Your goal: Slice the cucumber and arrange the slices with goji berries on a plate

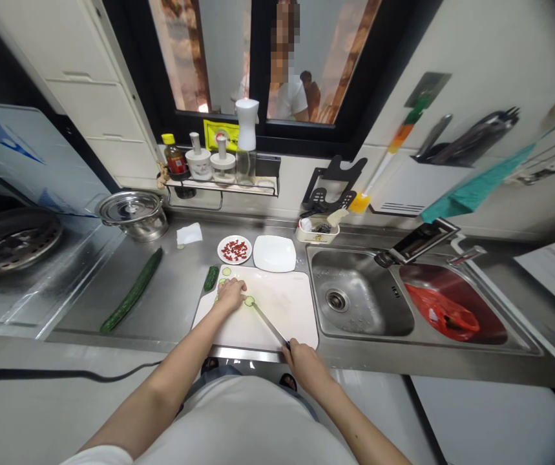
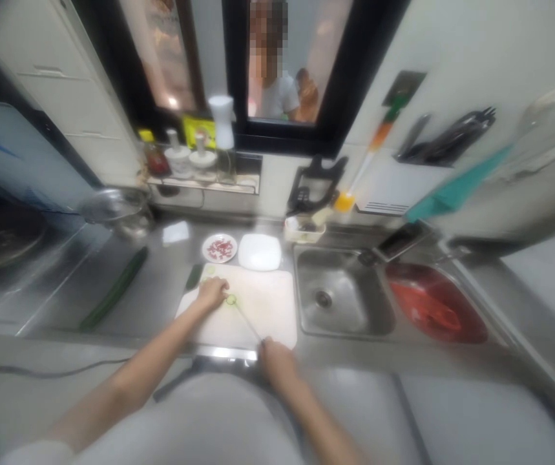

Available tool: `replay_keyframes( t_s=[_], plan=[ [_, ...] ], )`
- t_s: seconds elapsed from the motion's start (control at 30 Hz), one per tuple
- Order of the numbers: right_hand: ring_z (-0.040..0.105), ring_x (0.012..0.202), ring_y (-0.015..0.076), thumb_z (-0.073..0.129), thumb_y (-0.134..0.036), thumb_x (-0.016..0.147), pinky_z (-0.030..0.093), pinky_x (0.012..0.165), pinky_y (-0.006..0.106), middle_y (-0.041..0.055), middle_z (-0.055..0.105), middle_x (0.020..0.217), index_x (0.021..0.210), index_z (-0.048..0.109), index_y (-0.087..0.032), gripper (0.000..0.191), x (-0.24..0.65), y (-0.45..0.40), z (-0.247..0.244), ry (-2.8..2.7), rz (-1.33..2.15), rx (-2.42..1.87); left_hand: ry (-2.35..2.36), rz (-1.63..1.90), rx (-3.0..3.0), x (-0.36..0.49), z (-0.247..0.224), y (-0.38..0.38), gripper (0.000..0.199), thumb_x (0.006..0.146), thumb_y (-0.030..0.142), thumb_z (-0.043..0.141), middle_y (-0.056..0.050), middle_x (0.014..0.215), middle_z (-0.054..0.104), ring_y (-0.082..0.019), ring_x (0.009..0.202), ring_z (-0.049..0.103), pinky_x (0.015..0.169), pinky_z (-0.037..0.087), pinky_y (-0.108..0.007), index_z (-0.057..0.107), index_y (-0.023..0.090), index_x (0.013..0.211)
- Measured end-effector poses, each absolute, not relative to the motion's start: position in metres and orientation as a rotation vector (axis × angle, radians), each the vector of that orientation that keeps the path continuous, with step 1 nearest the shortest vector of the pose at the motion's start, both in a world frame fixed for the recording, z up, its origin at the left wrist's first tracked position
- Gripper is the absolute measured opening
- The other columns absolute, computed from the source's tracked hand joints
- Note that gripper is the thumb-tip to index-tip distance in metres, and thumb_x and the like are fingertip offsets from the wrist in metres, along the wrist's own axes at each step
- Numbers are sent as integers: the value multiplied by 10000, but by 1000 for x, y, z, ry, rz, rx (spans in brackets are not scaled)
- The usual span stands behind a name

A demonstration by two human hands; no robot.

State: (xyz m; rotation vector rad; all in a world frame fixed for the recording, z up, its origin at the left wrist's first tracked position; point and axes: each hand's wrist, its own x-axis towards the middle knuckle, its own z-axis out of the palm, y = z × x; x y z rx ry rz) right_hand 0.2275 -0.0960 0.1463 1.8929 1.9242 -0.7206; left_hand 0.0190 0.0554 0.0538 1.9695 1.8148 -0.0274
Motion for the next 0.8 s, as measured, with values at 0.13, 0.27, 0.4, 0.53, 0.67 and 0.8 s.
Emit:
replay_keyframes(
  t_s=[0.13, 0.27, 0.4, 0.53, 0.67, 0.8],
  plan=[
    [644, 949, 248, 326, -324, 962, 440, 724, 296, 158, 679, 969, 1082, 581, -120, 348, 222, -98, 146, 1924, -695, 1889, 1821, -28, 1976, 19, 54, 55, 212, 778, 317, 617, -51, 1119, 592, -253, 1094, 478, 891, 308, -367, 616, 261, 982],
    [643, 954, 253, 319, -312, 962, 446, 739, 307, 161, 678, 981, 1077, 587, -115, 352, 224, -95, 146, 1935, -719, 1862, 1820, -44, 1973, 19, 55, 56, 219, 778, 327, 619, -53, 1123, 591, -252, 1095, 478, 893, 315, -369, 613, 261, 986],
    [642, 955, 259, 328, -299, 955, 445, 743, 319, 164, 677, 989, 1074, 588, -112, 342, 227, -90, 146, 1933, -741, 1864, 1824, -55, 1956, 20, 53, 58, 209, 784, 325, 618, -48, 1132, 592, -244, 1097, 477, 907, 310, -369, 612, 264, 983],
    [638, 960, 254, 329, -287, 949, 437, 742, 311, 166, 676, 986, 1053, 595, -114, 333, 230, -89, 145, 1968, -752, 1855, 1832, -48, 1952, 20, 52, 59, 187, 788, 298, 612, -42, 1124, 600, -238, 1094, 479, 904, 312, -359, 617, 263, 972],
    [638, 948, 250, 326, -294, 946, 432, 742, 311, 163, 675, 984, 1028, 599, -122, 334, 233, -88, 138, 2016, -745, 1855, 1822, -57, 1951, 20, 54, 59, 179, 777, 290, 623, -51, 1116, 603, -251, 1102, 478, 906, 309, -373, 621, 256, 953],
    [638, 936, 224, 327, -317, 945, 427, 754, 299, 159, 672, 984, 1024, 598, -136, 335, 233, -85, 131, 2037, -753, 1863, 1824, -51, 1952, 22, 57, 58, 171, 778, 296, 622, -57, 1119, 601, -254, 1104, 478, 912, 307, -380, 619, 251, 943]
  ],
)
